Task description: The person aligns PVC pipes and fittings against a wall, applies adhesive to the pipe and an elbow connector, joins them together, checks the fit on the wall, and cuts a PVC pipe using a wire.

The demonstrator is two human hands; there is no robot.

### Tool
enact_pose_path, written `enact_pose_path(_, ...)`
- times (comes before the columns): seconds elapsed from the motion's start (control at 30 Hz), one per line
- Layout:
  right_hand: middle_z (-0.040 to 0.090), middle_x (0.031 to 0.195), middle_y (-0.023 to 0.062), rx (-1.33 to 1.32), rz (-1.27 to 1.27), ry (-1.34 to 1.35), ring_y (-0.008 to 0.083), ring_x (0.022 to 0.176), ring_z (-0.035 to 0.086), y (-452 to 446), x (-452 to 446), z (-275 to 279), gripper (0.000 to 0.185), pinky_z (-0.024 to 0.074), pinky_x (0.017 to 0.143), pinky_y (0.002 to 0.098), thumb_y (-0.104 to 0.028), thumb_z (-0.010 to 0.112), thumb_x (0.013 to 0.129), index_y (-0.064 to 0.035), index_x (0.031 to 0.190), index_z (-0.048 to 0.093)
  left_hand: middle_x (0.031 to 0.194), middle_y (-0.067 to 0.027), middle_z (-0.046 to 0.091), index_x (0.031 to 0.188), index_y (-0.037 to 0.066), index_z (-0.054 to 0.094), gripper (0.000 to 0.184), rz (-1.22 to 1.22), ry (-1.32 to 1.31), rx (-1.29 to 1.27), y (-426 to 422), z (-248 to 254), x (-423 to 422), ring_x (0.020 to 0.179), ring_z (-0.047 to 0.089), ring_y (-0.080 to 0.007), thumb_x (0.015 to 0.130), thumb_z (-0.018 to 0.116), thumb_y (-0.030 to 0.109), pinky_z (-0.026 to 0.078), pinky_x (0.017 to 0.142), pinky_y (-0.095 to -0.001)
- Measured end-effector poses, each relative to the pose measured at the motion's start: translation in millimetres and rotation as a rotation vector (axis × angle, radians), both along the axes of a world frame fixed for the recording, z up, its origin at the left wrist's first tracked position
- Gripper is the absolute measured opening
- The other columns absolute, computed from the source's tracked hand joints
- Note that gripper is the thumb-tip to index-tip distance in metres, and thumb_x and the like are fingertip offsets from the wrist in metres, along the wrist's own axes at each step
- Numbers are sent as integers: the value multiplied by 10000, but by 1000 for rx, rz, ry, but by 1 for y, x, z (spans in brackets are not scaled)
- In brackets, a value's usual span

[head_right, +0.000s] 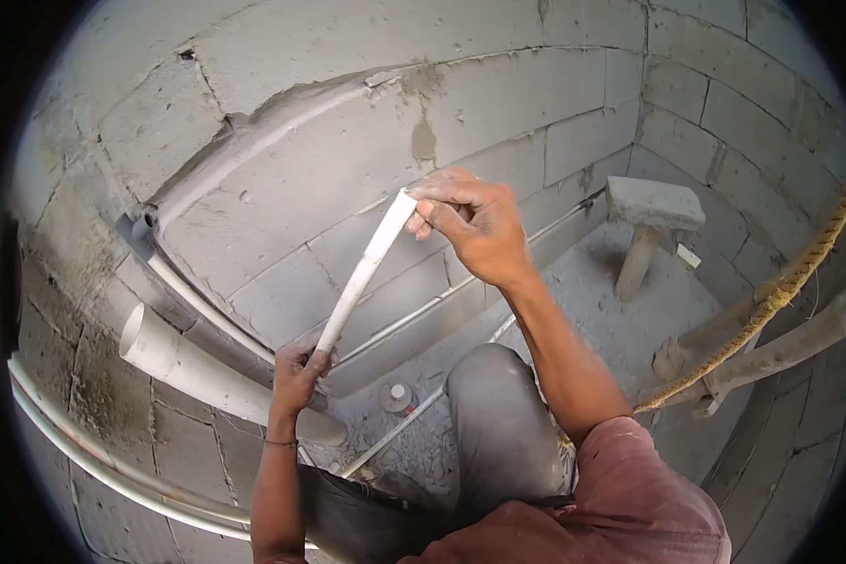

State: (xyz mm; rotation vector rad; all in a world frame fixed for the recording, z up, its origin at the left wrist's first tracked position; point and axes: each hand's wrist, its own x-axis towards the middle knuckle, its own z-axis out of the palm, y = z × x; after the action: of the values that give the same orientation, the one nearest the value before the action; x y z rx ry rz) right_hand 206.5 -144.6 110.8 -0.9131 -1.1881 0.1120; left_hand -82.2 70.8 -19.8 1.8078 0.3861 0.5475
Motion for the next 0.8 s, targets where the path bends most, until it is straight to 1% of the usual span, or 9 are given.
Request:
enact_pose_path(0.03,715,994,187,-2,-3,6,185,817,694,3,1,-3,181,579,739,288,36,654,970,119,1106,738,931,-29,763,1226,-25,729,347,-3,6,-2,-1,-3,1,764,639,-132,912,792,112,523,691,-308)
enact_pose_path(0.1,725,1019,183,-20,57,71,172,822,691,9,3,-9,190,577,747,284,52,638,961,122,1106,737,969,-84,771,1202,-23,732,343,305,-106,388,-9,-11,7,827,684,-173,881,811,68,543,770,-328)
enact_pose_path(0.3,734,967,148,-66,55,126,141,768,665,17,-8,-24,186,552,694,273,25,656,933,125,1061,745,999,-176,746,1205,3,739,370,556,-197,677,-26,-22,12,875,712,-299,841,804,-25,555,809,-365)
enact_pose_path(0.43,726,863,135,-101,0,200,127,700,636,24,-18,-31,154,522,631,265,-4,671,922,120,970,748,1008,-136,737,1223,30,742,378,704,-274,882,-26,-38,10,887,687,-298,852,793,-26,537,810,-387)
enact_pose_path(0.6,680,695,110,-380,-21,609,122,608,591,31,-7,-49,165,475,566,264,-34,683,908,105,826,719,1004,-67,705,1258,66,735,431,860,-235,1292,-23,-38,1,876,634,-275,836,796,1,460,869,-408)
enact_pose_path(0.7,662,732,118,-388,-22,626,148,639,583,31,-4,-55,144,479,598,256,14,662,923,150,927,708,997,-59,708,1262,71,735,438,768,-149,1208,-26,-32,0,896,639,-268,832,793,15,451,909,-415)
enact_pose_path(0.73,662,732,118,-393,-23,627,148,639,583,30,-5,-55,144,479,598,256,14,662,923,150,927,708,943,-76,704,1238,60,745,411,710,-147,1178,-23,-30,0,814,636,-277,831,802,44,476,811,-390)
enact_pose_path(0.77,660,732,112,-361,-49,596,143,640,578,28,-9,-55,145,473,596,257,18,657,924,148,944,718,943,-76,704,1238,60,745,411,711,-143,1174,-19,-36,-3,814,636,-277,831,802,44,476,811,-390)
enact_pose_path(0.8,659,733,107,-327,-73,565,138,640,573,27,-12,-54,150,468,594,258,22,651,926,145,960,729,898,-73,703,1214,37,746,359,585,-148,949,-14,-42,-5,751,622,-249,859,794,66,467,734,-363)
